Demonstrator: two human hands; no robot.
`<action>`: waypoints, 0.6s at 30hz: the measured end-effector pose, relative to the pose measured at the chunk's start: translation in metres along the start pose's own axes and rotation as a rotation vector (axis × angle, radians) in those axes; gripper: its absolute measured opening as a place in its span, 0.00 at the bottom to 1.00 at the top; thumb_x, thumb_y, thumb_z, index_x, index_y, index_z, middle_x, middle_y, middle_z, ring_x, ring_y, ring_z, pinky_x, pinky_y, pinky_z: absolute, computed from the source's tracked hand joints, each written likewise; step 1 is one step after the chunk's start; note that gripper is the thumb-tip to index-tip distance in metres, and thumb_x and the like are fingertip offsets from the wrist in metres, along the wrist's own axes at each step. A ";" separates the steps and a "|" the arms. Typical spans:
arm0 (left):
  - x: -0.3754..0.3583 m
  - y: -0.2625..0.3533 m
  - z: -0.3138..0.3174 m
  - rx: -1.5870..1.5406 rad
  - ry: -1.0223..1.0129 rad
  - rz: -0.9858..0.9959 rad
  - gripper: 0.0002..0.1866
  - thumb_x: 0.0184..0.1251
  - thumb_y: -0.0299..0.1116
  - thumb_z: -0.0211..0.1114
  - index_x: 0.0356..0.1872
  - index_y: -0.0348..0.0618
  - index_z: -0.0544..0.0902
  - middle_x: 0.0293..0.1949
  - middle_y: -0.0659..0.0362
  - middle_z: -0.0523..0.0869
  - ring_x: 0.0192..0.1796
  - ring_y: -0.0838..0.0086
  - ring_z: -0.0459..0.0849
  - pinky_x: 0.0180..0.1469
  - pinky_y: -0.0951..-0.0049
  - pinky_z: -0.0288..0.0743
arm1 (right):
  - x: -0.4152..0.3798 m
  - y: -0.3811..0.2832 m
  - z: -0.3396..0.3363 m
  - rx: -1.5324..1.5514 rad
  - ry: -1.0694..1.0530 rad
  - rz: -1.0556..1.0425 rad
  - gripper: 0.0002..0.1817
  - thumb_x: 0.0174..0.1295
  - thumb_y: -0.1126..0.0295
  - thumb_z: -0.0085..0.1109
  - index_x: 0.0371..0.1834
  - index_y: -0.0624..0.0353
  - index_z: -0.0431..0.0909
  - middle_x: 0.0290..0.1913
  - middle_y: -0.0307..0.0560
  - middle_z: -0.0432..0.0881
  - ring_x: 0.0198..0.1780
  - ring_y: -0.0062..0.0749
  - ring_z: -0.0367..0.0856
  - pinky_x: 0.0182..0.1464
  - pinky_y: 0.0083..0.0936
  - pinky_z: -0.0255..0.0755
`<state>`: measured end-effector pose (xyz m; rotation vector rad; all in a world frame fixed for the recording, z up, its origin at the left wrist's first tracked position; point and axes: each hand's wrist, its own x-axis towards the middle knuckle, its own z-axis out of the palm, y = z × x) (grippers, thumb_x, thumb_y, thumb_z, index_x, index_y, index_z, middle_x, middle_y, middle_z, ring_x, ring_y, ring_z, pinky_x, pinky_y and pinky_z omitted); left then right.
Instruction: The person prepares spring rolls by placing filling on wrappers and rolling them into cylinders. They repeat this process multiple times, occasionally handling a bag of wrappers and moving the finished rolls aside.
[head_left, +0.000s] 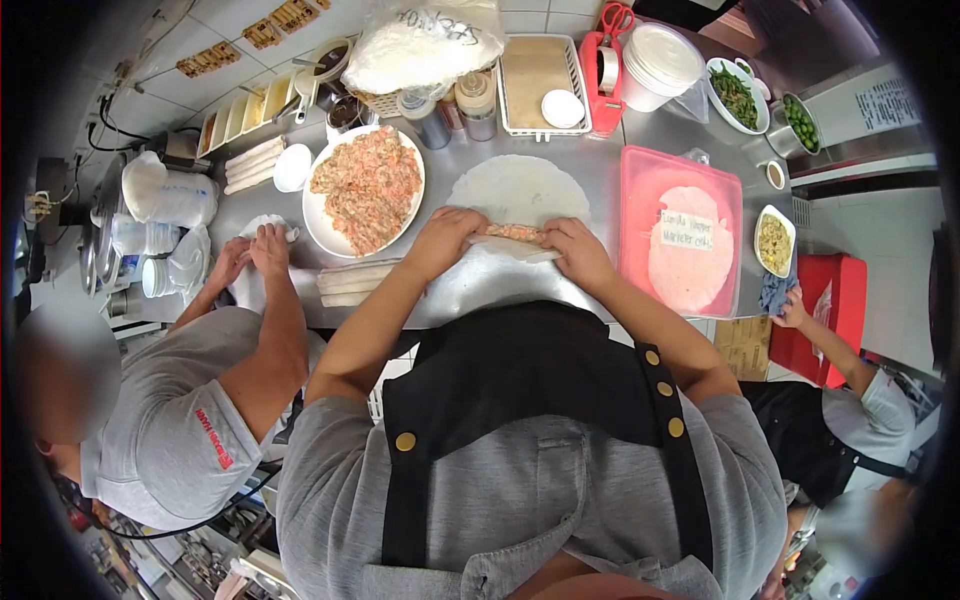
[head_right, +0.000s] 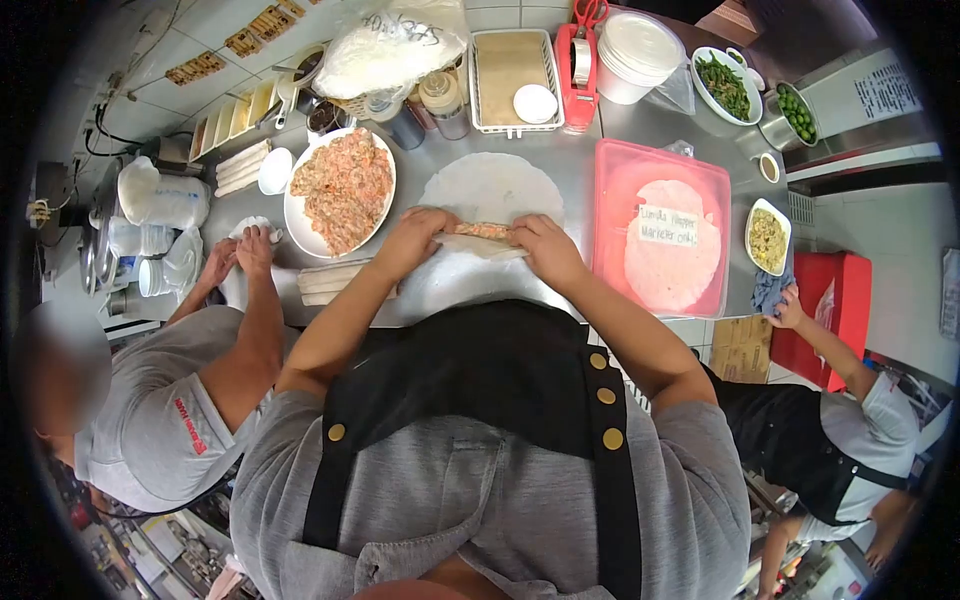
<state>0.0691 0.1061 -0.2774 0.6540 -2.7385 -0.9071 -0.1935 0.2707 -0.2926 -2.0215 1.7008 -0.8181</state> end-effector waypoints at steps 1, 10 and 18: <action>0.001 -0.001 -0.001 0.021 -0.008 0.008 0.14 0.62 0.25 0.71 0.47 0.51 0.81 0.48 0.59 0.89 0.61 0.58 0.84 0.67 0.58 0.69 | 0.002 0.000 -0.003 0.000 -0.006 0.000 0.18 0.51 0.79 0.68 0.47 0.54 0.82 0.53 0.43 0.81 0.64 0.45 0.77 0.64 0.40 0.74; 0.023 -0.001 -0.008 0.098 0.132 -0.125 0.13 0.61 0.26 0.70 0.45 0.56 0.83 0.41 0.63 0.88 0.55 0.65 0.83 0.57 0.60 0.69 | 0.038 0.027 -0.011 0.082 -0.049 0.208 0.17 0.56 0.84 0.61 0.49 0.57 0.81 0.52 0.53 0.84 0.57 0.55 0.82 0.61 0.43 0.76; 0.051 0.011 0.024 0.249 0.400 -0.164 0.22 0.54 0.24 0.71 0.53 0.46 0.83 0.50 0.54 0.84 0.57 0.55 0.80 0.59 0.55 0.72 | 0.066 0.070 -0.004 -0.029 0.072 0.369 0.23 0.65 0.77 0.60 0.63 0.57 0.73 0.44 0.59 0.88 0.49 0.60 0.86 0.54 0.50 0.79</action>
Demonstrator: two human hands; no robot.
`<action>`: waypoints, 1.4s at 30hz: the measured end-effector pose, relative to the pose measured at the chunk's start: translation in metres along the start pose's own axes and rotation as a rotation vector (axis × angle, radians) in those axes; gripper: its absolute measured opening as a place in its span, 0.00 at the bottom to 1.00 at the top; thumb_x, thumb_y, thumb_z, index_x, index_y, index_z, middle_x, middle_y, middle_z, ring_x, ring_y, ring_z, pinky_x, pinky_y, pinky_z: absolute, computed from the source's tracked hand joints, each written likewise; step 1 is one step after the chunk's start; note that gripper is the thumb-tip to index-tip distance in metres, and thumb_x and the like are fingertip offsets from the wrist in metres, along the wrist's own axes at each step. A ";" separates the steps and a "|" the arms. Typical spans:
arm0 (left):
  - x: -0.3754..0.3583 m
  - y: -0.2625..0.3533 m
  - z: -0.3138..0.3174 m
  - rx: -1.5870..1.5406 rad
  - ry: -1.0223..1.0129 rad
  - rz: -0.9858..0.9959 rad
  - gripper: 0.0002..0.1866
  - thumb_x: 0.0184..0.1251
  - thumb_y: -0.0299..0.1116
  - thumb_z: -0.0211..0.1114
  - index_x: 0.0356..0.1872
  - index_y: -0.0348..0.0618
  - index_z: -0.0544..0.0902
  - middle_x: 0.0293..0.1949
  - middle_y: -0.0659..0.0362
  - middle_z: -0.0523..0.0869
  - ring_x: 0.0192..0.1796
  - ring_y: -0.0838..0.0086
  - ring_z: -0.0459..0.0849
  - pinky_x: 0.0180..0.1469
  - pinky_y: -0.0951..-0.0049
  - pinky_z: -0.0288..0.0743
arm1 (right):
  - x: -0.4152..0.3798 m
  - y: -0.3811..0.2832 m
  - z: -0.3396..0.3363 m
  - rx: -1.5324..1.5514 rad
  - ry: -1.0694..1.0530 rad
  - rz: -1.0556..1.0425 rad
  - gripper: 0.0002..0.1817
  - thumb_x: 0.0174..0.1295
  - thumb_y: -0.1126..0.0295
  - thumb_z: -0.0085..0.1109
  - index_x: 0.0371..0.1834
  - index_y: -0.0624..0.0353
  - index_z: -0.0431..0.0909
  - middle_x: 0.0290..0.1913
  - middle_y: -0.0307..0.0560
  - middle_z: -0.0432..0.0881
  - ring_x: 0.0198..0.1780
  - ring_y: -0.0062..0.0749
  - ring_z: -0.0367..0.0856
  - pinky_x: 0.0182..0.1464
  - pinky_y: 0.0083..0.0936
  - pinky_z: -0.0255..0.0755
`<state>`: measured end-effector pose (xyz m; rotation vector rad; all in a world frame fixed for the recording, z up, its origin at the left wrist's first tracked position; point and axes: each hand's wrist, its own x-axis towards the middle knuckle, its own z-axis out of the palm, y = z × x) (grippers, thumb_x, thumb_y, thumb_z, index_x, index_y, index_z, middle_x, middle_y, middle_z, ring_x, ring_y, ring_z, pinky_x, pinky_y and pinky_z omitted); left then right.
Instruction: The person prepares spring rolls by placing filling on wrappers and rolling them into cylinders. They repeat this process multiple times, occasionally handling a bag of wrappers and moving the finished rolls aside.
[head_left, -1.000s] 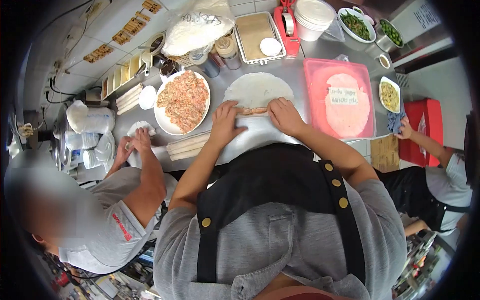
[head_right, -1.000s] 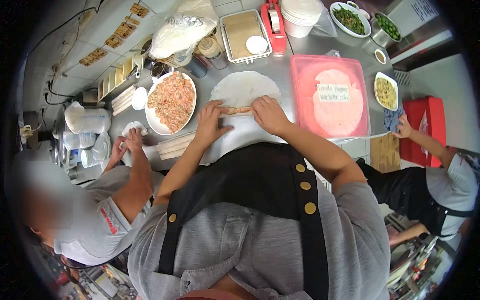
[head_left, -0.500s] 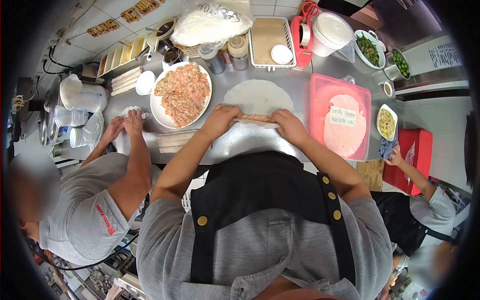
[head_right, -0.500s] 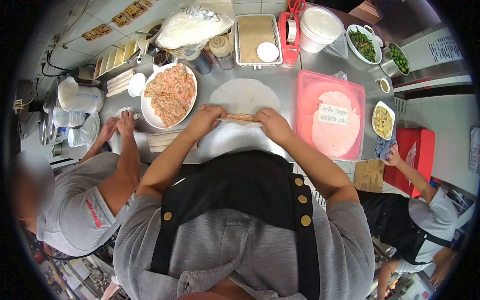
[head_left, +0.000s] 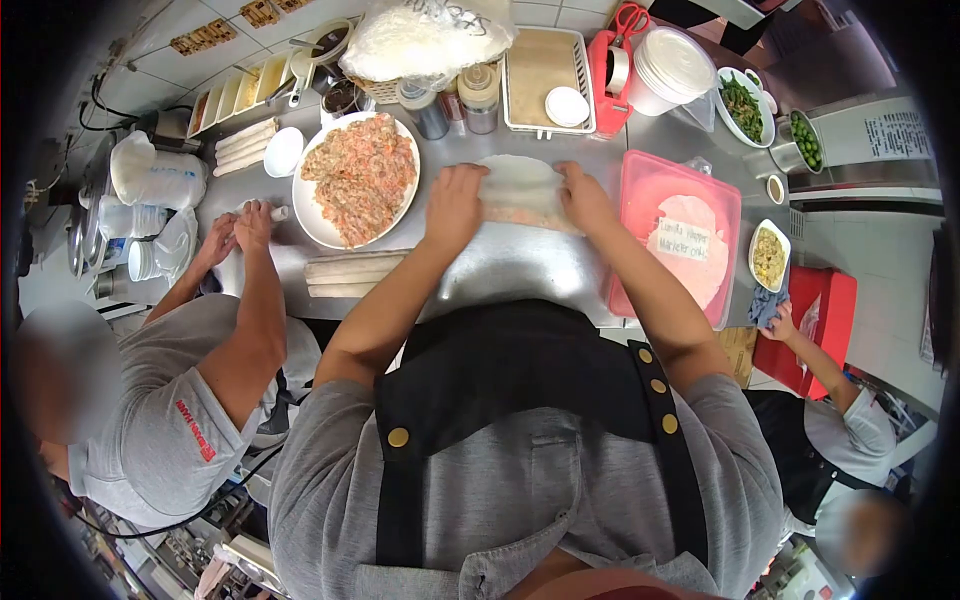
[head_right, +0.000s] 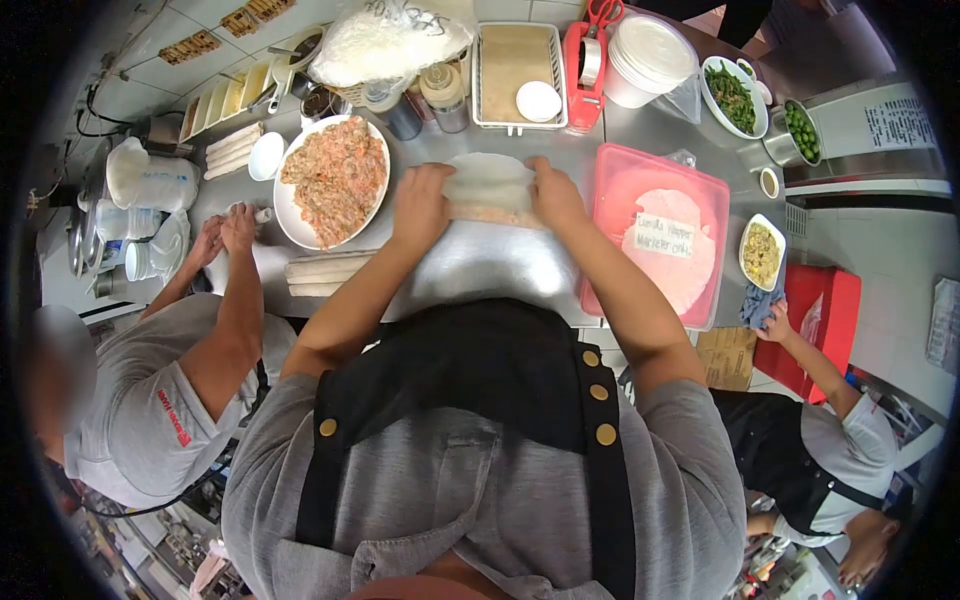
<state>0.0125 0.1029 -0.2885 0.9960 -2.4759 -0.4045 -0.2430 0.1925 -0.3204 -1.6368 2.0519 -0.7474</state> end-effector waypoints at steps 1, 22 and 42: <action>0.000 0.009 0.003 -0.032 -0.006 0.074 0.23 0.53 0.25 0.72 0.53 0.44 0.82 0.51 0.53 0.83 0.58 0.54 0.79 0.61 0.54 0.72 | 0.009 -0.002 -0.003 -0.002 -0.001 0.004 0.23 0.65 0.77 0.60 0.63 0.57 0.73 0.44 0.59 0.88 0.49 0.60 0.86 0.54 0.50 0.79; 0.011 0.079 0.041 -0.209 -0.346 0.169 0.34 0.47 0.50 0.82 0.54 0.44 0.82 0.53 0.54 0.79 0.60 0.57 0.77 0.65 0.56 0.73 | 0.082 -0.014 0.018 0.709 -0.350 0.324 0.14 0.80 0.67 0.52 0.58 0.65 0.78 0.46 0.47 0.88 0.48 0.28 0.83 0.57 0.27 0.78; 0.001 0.066 0.035 -0.190 -0.355 0.208 0.25 0.52 0.50 0.80 0.44 0.45 0.83 0.49 0.55 0.82 0.57 0.57 0.79 0.61 0.56 0.74 | 0.059 -0.014 0.024 0.363 -0.334 -0.085 0.14 0.75 0.68 0.60 0.58 0.54 0.88 0.53 0.50 0.87 0.55 0.34 0.83 0.61 0.30 0.75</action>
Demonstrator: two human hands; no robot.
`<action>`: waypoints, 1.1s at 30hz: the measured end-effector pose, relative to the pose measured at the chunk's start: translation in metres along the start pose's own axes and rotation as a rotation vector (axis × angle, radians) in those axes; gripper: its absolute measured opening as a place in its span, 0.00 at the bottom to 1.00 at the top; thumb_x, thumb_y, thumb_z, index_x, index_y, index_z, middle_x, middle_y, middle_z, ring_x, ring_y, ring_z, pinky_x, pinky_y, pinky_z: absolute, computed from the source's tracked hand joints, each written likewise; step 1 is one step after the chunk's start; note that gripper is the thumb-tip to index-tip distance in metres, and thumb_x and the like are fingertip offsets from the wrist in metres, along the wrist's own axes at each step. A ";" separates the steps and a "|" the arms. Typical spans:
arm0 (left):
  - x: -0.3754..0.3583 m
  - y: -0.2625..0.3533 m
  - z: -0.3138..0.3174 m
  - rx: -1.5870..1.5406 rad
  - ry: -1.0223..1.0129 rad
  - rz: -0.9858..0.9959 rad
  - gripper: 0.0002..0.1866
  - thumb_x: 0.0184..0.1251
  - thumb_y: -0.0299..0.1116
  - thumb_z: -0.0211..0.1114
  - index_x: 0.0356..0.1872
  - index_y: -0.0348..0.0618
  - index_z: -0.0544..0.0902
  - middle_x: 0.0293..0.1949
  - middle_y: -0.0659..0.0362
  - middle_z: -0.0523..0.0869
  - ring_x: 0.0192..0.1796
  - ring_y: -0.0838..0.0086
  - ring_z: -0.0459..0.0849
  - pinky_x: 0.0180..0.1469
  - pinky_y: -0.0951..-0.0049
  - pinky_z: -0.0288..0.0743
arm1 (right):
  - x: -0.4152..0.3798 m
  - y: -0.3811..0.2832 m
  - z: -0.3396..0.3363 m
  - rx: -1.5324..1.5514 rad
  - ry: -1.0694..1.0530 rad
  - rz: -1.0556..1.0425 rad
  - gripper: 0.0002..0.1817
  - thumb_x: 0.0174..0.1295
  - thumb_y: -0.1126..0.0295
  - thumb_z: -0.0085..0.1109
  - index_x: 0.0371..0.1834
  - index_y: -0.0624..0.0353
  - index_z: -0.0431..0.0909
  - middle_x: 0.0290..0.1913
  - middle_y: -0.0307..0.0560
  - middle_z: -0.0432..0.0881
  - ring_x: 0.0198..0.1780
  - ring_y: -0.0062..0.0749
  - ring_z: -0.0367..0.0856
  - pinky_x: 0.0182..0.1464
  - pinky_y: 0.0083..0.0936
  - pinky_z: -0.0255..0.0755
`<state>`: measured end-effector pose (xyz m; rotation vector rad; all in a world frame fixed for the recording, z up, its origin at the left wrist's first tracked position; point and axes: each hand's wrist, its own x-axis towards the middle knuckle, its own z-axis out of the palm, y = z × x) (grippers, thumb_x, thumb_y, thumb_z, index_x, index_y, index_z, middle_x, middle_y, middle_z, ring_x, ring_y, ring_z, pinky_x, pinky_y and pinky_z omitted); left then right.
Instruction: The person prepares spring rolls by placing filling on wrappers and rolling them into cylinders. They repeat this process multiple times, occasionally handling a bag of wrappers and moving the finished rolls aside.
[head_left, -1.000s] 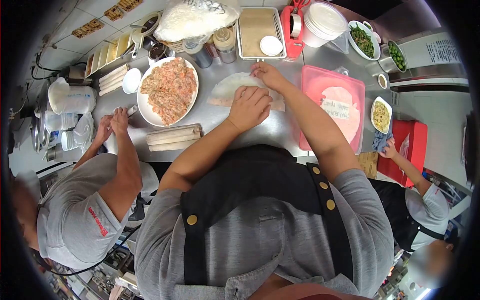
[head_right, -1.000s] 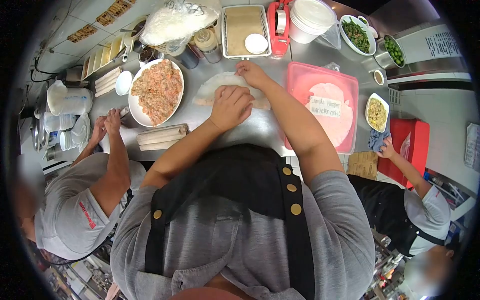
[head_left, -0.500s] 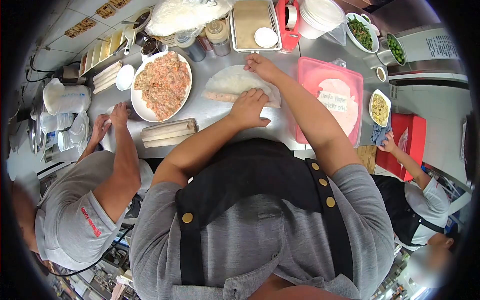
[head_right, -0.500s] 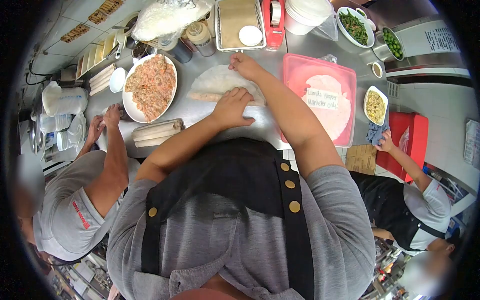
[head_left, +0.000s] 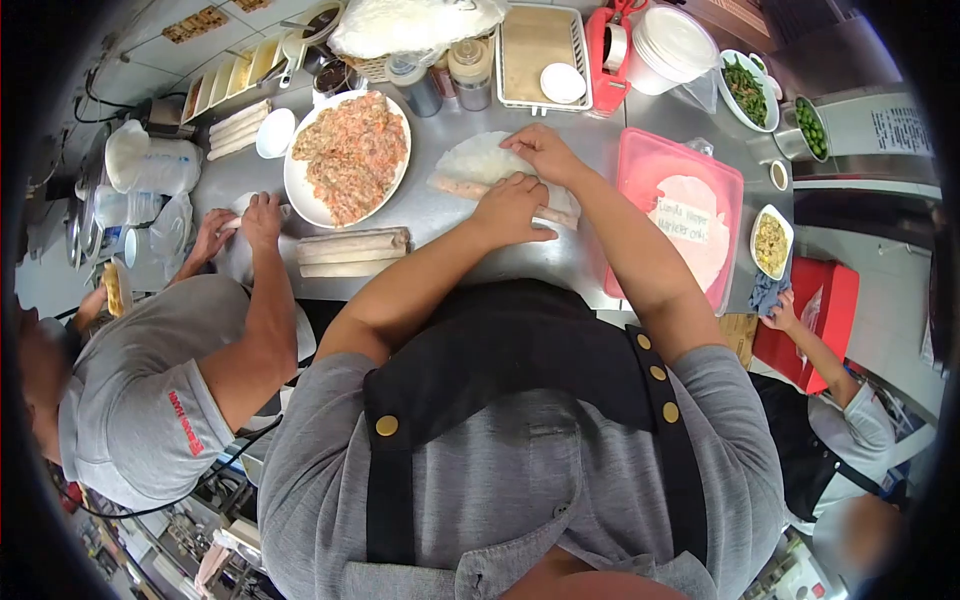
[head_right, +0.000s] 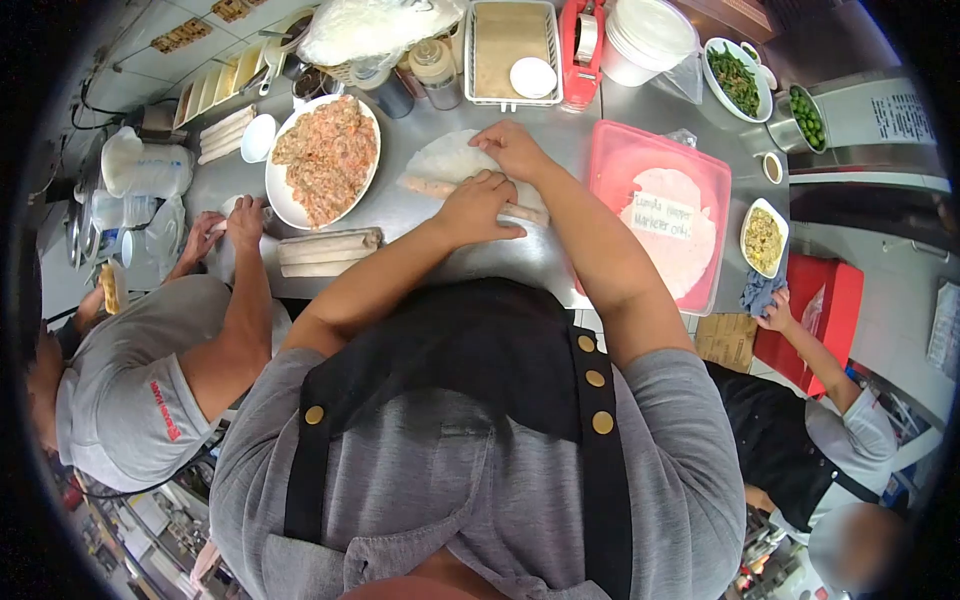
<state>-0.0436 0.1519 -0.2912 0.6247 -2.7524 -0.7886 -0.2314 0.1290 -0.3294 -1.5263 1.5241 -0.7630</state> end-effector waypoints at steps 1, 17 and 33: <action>0.001 0.000 -0.005 -0.005 0.034 -0.004 0.25 0.52 0.51 0.80 0.44 0.45 0.83 0.49 0.55 0.82 0.56 0.57 0.79 0.60 0.56 0.74 | 0.000 0.001 0.002 -0.002 -0.005 -0.003 0.14 0.75 0.68 0.60 0.58 0.54 0.88 0.53 0.50 0.87 0.55 0.34 0.83 0.61 0.30 0.75; -0.032 -0.026 -0.018 0.104 0.169 -0.104 0.25 0.58 0.55 0.77 0.39 0.44 0.80 0.43 0.55 0.81 0.51 0.56 0.80 0.55 0.54 0.75 | -0.006 -0.006 0.013 -0.187 0.114 -0.022 0.19 0.67 0.61 0.71 0.62 0.38 0.89 0.56 0.51 0.78 0.62 0.49 0.72 0.70 0.40 0.66; -0.067 -0.051 -0.055 0.063 0.144 -0.205 0.26 0.56 0.52 0.79 0.46 0.46 0.82 0.48 0.56 0.81 0.57 0.57 0.79 0.59 0.56 0.74 | -0.015 -0.012 0.024 -0.265 0.209 -0.051 0.20 0.66 0.63 0.71 0.61 0.49 0.88 0.57 0.51 0.79 0.62 0.50 0.74 0.69 0.40 0.69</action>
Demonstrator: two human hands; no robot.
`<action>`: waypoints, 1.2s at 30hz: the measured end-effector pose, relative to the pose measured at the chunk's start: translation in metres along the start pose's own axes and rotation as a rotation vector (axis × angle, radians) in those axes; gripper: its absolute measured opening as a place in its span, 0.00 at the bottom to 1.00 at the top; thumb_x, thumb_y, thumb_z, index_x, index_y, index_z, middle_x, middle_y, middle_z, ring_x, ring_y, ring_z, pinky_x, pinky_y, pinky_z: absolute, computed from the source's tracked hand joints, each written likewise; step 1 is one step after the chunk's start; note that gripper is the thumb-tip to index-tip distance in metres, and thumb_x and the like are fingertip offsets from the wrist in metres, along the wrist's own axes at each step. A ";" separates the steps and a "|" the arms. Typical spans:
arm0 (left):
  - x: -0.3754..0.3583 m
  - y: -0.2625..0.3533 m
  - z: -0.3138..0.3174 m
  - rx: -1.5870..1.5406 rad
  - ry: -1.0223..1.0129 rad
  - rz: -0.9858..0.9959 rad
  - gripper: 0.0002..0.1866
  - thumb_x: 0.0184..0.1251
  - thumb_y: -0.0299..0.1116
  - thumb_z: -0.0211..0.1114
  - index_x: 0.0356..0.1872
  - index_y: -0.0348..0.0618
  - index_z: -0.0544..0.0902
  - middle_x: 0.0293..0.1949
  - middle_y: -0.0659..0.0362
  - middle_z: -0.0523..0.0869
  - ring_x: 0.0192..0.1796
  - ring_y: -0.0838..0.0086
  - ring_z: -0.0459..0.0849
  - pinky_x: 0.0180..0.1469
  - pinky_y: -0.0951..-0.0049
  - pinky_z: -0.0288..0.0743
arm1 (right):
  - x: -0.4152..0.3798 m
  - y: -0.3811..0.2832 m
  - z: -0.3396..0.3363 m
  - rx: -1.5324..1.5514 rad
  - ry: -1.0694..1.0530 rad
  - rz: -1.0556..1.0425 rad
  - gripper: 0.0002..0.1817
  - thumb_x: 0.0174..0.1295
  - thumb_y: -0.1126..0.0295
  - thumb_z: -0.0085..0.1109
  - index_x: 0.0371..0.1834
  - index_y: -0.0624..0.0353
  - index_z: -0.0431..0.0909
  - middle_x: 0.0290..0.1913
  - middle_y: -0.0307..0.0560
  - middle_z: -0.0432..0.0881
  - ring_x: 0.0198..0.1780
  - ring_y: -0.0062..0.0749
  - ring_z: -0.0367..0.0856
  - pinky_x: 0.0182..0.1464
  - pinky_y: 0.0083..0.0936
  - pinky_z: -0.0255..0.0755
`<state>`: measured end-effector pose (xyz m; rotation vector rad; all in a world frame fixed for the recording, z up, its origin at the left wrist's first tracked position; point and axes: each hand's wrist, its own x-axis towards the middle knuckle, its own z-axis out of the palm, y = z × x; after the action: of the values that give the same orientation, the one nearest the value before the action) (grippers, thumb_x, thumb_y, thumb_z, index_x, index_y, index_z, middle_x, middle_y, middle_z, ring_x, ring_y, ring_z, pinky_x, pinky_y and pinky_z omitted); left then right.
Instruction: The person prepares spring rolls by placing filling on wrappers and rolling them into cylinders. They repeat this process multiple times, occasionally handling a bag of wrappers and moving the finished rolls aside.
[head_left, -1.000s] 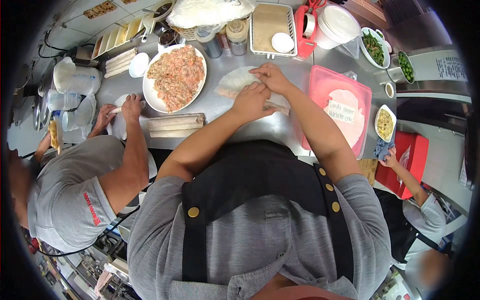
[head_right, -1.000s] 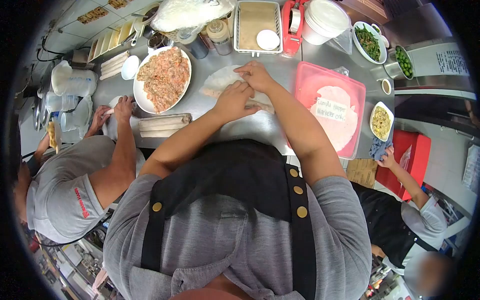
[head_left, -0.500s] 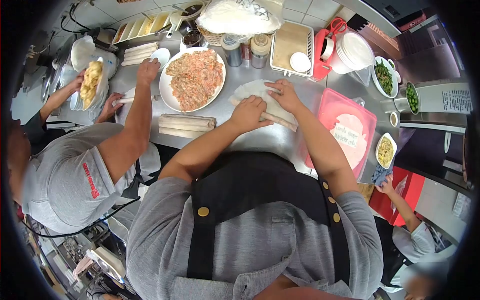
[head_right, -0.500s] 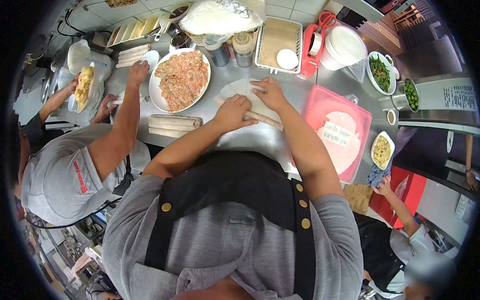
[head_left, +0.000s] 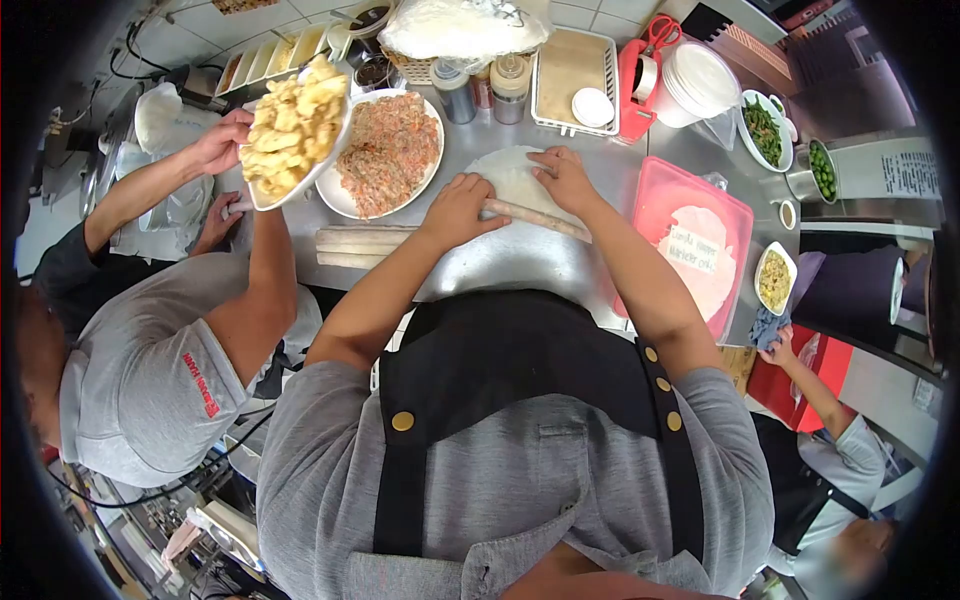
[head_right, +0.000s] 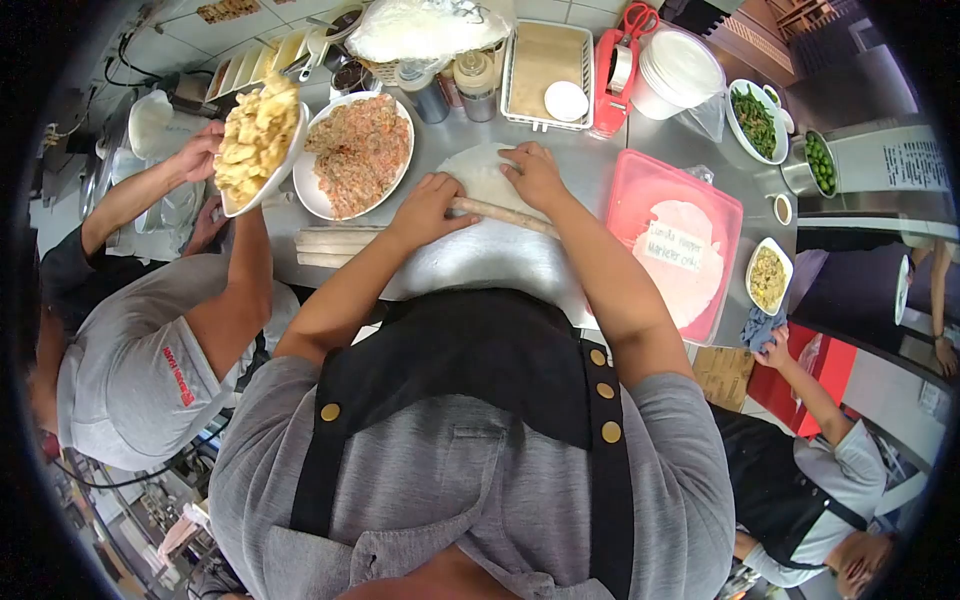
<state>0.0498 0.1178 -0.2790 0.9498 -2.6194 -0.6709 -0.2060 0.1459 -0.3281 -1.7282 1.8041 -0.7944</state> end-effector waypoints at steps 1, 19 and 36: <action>0.005 0.006 -0.007 0.031 -0.050 -0.023 0.27 0.54 0.51 0.81 0.47 0.46 0.82 0.49 0.56 0.81 0.58 0.57 0.79 0.60 0.56 0.74 | -0.006 -0.010 -0.006 -0.001 0.009 0.004 0.20 0.66 0.63 0.71 0.61 0.49 0.88 0.57 0.51 0.79 0.62 0.50 0.74 0.69 0.40 0.69; 0.036 0.041 0.059 -0.199 -0.145 0.191 0.18 0.55 0.36 0.80 0.45 0.44 0.84 0.48 0.52 0.84 0.56 0.53 0.81 0.61 0.56 0.75 | -0.110 -0.029 -0.012 -0.152 0.061 0.004 0.17 0.51 0.75 0.73 0.44 0.57 0.80 0.48 0.50 0.82 0.57 0.51 0.78 0.60 0.41 0.74; 0.014 0.000 0.048 -0.057 -0.057 0.232 0.16 0.59 0.30 0.76 0.47 0.44 0.84 0.48 0.53 0.84 0.53 0.53 0.82 0.59 0.57 0.76 | -0.096 -0.016 0.035 -0.179 0.128 -0.201 0.17 0.60 0.67 0.74 0.49 0.57 0.79 0.48 0.51 0.82 0.55 0.52 0.81 0.59 0.46 0.74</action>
<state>0.0198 0.1246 -0.3188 0.6057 -2.6873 -0.7176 -0.1644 0.2393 -0.3435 -2.0411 1.8542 -0.8639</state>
